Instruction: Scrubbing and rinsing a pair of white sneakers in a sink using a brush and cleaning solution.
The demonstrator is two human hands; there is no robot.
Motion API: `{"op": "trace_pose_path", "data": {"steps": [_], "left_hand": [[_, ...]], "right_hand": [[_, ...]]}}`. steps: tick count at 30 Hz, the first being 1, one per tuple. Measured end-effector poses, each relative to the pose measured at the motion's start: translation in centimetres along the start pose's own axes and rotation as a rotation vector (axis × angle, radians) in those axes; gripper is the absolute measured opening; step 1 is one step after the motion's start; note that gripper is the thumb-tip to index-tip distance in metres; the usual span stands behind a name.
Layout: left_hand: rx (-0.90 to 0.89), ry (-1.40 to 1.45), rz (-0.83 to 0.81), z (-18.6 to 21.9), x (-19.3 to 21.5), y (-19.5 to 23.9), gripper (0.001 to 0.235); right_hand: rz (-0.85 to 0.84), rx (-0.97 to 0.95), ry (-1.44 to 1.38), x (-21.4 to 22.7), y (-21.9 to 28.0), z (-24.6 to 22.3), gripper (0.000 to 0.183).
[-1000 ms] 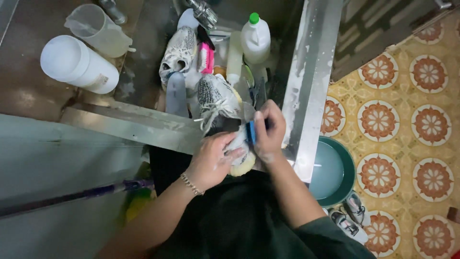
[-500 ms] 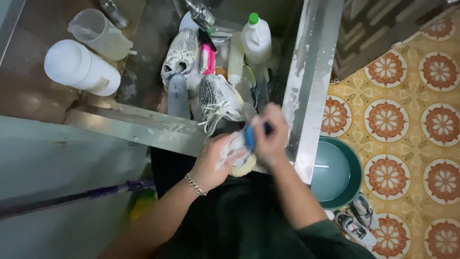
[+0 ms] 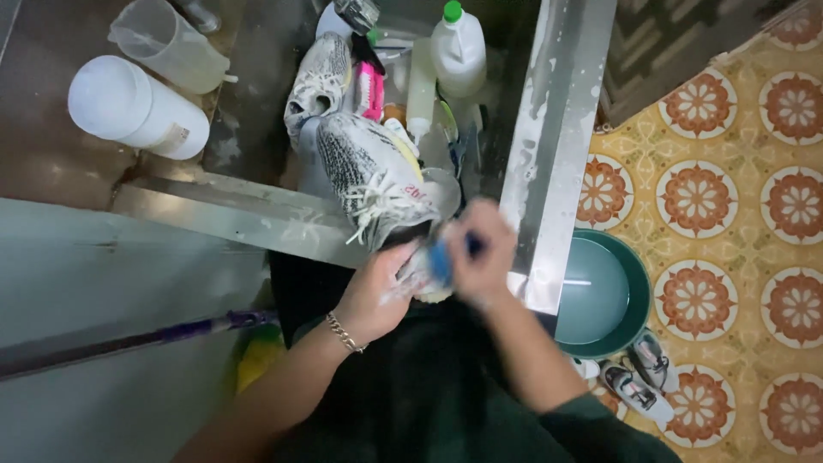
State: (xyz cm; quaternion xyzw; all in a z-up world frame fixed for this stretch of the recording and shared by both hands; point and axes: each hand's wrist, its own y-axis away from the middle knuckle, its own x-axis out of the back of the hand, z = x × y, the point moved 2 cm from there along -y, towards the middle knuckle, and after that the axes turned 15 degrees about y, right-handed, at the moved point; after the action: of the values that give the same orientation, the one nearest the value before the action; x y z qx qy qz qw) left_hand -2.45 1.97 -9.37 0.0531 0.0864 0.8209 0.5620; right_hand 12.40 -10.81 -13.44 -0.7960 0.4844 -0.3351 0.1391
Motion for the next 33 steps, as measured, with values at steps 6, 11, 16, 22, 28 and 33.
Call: {"op": "trace_pose_path", "data": {"steps": [6, 11, 16, 22, 28, 33], "left_hand": [[-0.02, -0.122, 0.179, -1.1, -1.3, -0.8, 0.05], [0.0, -0.14, 0.164, -0.1, -1.3, -1.7, 0.055], [0.137, 0.154, 0.189, 2.3, -2.8, -1.5, 0.047], [0.391, 0.818, 0.438, -2.8, -4.3, -1.4, 0.046], [0.245, 1.073, 0.376, -6.0, -3.6, -1.9, 0.06], [0.21, 1.206, 0.285, -4.2, -3.8, -0.8, 0.059]], "right_hand": [[0.004, -0.026, -0.013, 0.6, 0.1, -1.5, 0.038], [0.092, -0.104, 0.125, 1.8, 0.3, 2.5, 0.038], [0.089, -0.079, 0.112, 2.3, 0.6, 3.5, 0.039], [0.109, -0.066, 0.138, 2.2, 0.1, 0.9, 0.039], [0.149, -0.036, 0.101, 1.1, 0.4, -0.2, 0.038], [0.206, 0.017, 0.144, 2.2, -0.4, 4.6, 0.035]]}}
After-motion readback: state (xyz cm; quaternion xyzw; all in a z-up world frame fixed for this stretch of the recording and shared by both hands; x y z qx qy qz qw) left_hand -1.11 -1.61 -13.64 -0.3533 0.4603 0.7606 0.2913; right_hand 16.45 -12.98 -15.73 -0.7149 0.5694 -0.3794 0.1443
